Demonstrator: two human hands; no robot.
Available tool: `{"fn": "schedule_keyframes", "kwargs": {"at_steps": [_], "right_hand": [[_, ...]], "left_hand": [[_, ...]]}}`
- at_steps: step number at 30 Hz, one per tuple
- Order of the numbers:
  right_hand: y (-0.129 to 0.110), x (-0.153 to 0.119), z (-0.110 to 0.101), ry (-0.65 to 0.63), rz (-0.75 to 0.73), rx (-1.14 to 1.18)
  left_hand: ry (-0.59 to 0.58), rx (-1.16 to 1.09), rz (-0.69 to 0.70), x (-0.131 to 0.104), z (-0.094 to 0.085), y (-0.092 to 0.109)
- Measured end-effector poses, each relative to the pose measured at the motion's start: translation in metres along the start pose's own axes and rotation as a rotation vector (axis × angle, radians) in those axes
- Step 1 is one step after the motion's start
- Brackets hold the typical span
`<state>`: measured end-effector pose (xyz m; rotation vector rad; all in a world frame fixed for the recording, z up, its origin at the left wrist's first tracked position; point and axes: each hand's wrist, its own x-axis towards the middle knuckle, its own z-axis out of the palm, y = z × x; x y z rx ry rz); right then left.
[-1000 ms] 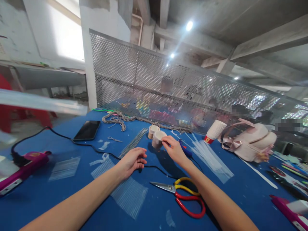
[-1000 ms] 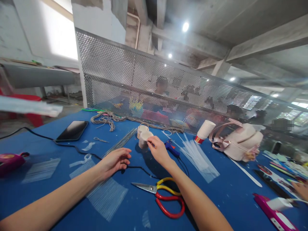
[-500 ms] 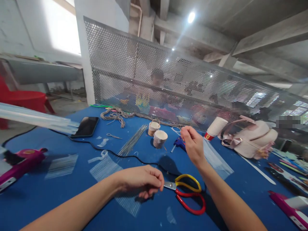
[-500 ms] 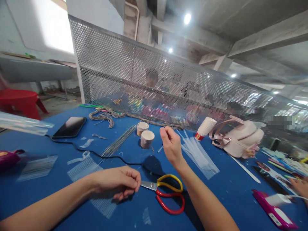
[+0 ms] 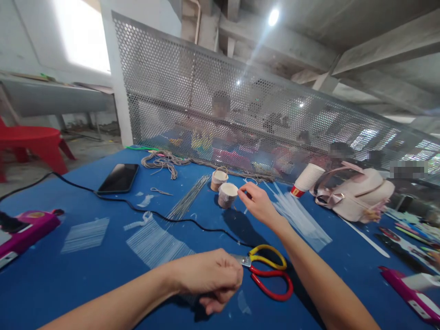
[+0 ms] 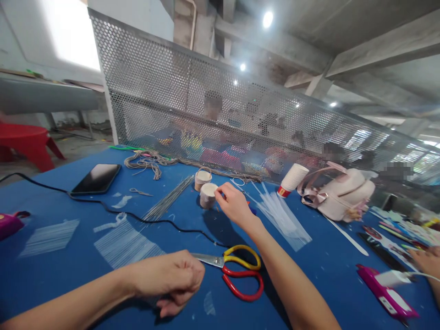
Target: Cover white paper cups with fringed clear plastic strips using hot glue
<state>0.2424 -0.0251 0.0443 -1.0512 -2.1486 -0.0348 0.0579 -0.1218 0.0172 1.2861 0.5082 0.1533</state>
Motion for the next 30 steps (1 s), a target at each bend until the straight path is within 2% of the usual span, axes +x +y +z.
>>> {"fn": "schedule_keyframes", "kwargs": {"at_steps": [3,9,14,17,19,21,22,23,25,27,29,30], "right_hand": [[0.017,-0.002,0.009,-0.037,0.01,0.0],[0.031,-0.008,0.025,-0.105,-0.016,0.055],[0.035,-0.008,0.035,-0.119,-0.018,0.146],[0.036,-0.004,0.032,-0.081,0.018,0.203],[0.034,-0.002,0.026,-0.057,0.047,0.241],[0.03,0.0,0.021,-0.038,0.076,0.275],[0.028,0.001,0.019,-0.031,0.09,0.29],[0.025,0.002,0.018,-0.025,0.103,0.302],[0.02,0.002,0.017,-0.014,0.125,0.324],[0.015,0.003,0.018,-0.009,0.138,0.345],[0.01,0.003,0.019,-0.006,0.142,0.362],[0.007,0.003,0.02,-0.003,0.142,0.368]], "left_hand": [[-0.067,0.097,-0.074,0.003,-0.002,-0.004],[-0.09,0.235,-0.27,0.007,-0.006,-0.009],[-0.173,0.26,-0.282,0.008,-0.006,-0.011],[-0.202,0.256,-0.278,0.006,-0.006,-0.011],[-0.178,0.248,-0.23,0.004,-0.004,-0.008],[-0.042,0.298,-0.084,0.001,-0.003,-0.003],[0.1,0.37,0.037,-0.001,-0.003,0.0],[0.285,0.471,0.184,-0.002,-0.005,0.003],[0.728,0.726,0.511,-0.004,-0.013,0.007],[1.088,0.943,0.754,-0.005,-0.026,0.008],[1.28,1.113,0.788,-0.005,-0.041,0.006],[1.336,1.178,0.767,-0.005,-0.047,0.005]]}}
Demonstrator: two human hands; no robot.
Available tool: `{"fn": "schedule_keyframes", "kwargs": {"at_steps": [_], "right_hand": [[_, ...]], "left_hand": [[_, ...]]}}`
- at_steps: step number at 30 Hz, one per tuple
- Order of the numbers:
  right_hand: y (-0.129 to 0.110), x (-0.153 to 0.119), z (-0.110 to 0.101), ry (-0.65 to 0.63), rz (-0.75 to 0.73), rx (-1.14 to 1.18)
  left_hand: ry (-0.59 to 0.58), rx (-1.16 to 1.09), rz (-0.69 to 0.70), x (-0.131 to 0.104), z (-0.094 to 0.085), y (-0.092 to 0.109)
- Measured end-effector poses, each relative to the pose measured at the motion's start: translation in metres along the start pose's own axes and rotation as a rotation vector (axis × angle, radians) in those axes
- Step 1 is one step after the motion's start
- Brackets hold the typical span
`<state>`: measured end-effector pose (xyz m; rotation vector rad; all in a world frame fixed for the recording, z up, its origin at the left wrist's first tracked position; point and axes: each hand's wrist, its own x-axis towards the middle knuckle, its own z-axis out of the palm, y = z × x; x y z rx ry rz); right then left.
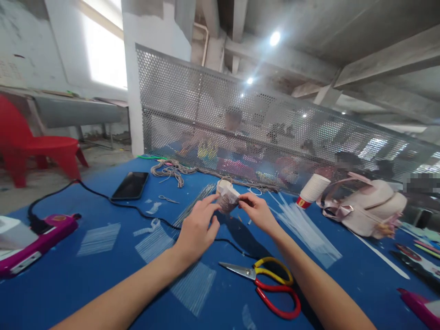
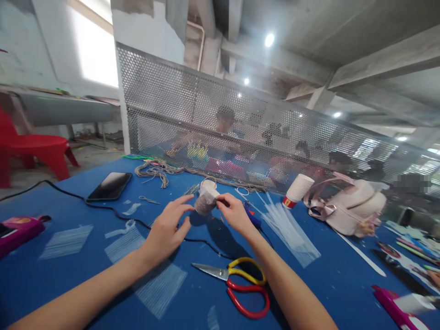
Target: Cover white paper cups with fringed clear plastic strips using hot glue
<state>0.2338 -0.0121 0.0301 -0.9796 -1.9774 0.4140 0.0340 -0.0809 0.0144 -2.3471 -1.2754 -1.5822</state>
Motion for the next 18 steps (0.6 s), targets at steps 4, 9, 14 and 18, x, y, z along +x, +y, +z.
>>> {"fn": "schedule_keyframes", "kwargs": {"at_steps": [4,9,14,18], "right_hand": [[-0.01,0.0,0.005,0.014,-0.006,0.023],[-0.015,0.0,0.007,0.031,-0.006,0.044],[-0.013,-0.001,0.007,0.027,-0.021,0.044],[-0.011,0.0,0.006,0.007,-0.059,0.041]], "left_hand": [[-0.039,0.183,0.013,-0.001,0.003,-0.01],[-0.109,0.252,0.03,-0.005,0.006,-0.003],[-0.127,0.295,0.037,-0.008,0.009,-0.002],[-0.151,0.247,0.1,-0.011,0.009,-0.001]]}}
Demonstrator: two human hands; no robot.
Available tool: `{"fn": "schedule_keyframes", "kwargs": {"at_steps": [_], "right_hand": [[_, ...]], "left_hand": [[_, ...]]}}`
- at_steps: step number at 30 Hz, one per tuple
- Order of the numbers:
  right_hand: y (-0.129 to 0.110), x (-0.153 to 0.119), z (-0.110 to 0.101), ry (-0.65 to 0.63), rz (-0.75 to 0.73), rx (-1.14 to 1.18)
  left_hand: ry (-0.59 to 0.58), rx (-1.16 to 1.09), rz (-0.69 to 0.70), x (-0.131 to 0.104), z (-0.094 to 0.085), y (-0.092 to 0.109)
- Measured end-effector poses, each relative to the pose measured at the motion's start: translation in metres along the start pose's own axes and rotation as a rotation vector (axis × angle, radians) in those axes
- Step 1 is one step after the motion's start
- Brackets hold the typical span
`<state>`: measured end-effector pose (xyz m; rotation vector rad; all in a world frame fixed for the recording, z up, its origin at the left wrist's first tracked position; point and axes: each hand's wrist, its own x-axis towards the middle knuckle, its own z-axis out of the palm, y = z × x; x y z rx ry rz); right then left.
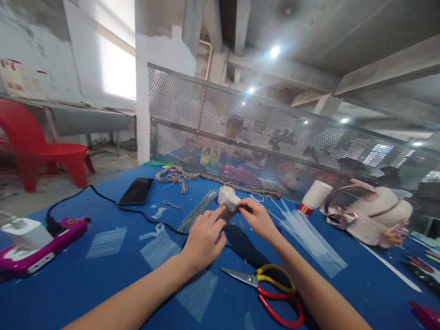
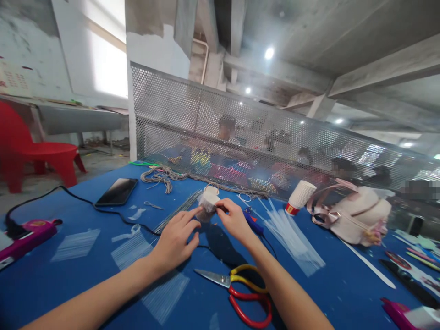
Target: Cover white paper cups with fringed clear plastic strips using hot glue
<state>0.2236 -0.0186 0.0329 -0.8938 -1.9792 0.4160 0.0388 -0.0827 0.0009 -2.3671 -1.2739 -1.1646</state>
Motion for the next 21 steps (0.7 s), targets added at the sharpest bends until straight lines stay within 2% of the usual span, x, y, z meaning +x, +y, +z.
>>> {"fn": "schedule_keyframes", "kwargs": {"at_steps": [5,9,12,17,21], "right_hand": [[0.007,0.002,-0.005,-0.002,-0.039,0.008],[0.012,0.004,-0.012,-0.026,-0.051,0.016],[0.014,0.004,-0.018,-0.055,-0.056,0.029],[0.014,0.003,-0.021,-0.115,-0.06,0.082],[0.011,0.001,-0.021,-0.159,-0.044,0.145]], "left_hand": [[-0.092,-0.079,0.194,-0.002,-0.005,0.01],[-0.153,-0.069,0.239,-0.003,-0.005,0.015],[-0.089,-0.103,0.153,-0.003,-0.002,0.012],[0.094,-0.23,-0.105,0.003,-0.001,0.002],[0.108,-0.401,-0.299,0.008,-0.007,-0.003]]}}
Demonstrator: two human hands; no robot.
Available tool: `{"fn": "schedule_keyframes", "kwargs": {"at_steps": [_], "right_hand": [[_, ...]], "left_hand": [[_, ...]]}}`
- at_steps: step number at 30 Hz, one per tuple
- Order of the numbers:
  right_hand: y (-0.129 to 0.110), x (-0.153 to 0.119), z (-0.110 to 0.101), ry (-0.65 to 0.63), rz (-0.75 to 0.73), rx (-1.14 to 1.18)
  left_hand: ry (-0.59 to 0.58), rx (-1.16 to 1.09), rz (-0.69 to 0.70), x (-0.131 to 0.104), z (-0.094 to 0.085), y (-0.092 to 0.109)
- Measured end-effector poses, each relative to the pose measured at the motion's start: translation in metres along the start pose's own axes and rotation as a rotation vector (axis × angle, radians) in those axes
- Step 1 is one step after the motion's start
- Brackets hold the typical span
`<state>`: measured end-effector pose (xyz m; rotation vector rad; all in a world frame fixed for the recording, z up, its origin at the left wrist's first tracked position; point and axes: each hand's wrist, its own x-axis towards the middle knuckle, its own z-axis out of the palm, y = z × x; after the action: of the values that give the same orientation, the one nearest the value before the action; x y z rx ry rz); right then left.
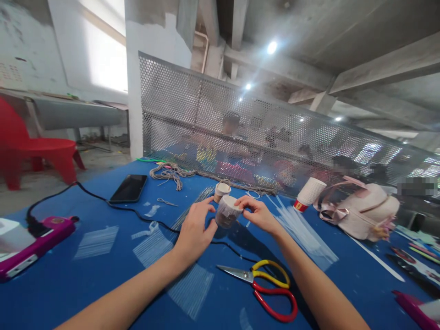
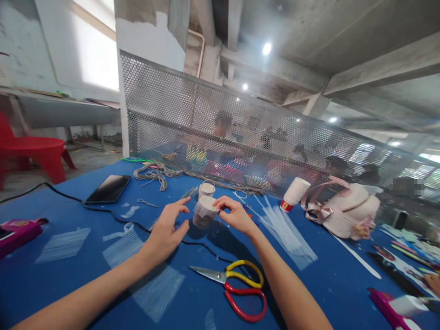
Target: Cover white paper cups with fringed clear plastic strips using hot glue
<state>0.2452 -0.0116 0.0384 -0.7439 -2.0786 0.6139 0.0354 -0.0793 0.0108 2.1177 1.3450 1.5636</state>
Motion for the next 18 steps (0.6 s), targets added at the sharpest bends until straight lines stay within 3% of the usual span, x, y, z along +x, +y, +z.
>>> {"fn": "schedule_keyframes", "kwargs": {"at_steps": [7,13,18], "right_hand": [[-0.01,0.0,0.001,-0.053,0.061,0.137],[-0.009,0.001,-0.001,0.002,0.09,0.201],[-0.007,0.002,0.002,0.023,0.107,0.213]], "left_hand": [[0.006,-0.478,-0.487,0.009,-0.001,0.004],[-0.021,-0.625,-0.65,0.011,0.006,-0.005],[-0.079,-0.799,-0.74,0.009,0.005,-0.001]]}}
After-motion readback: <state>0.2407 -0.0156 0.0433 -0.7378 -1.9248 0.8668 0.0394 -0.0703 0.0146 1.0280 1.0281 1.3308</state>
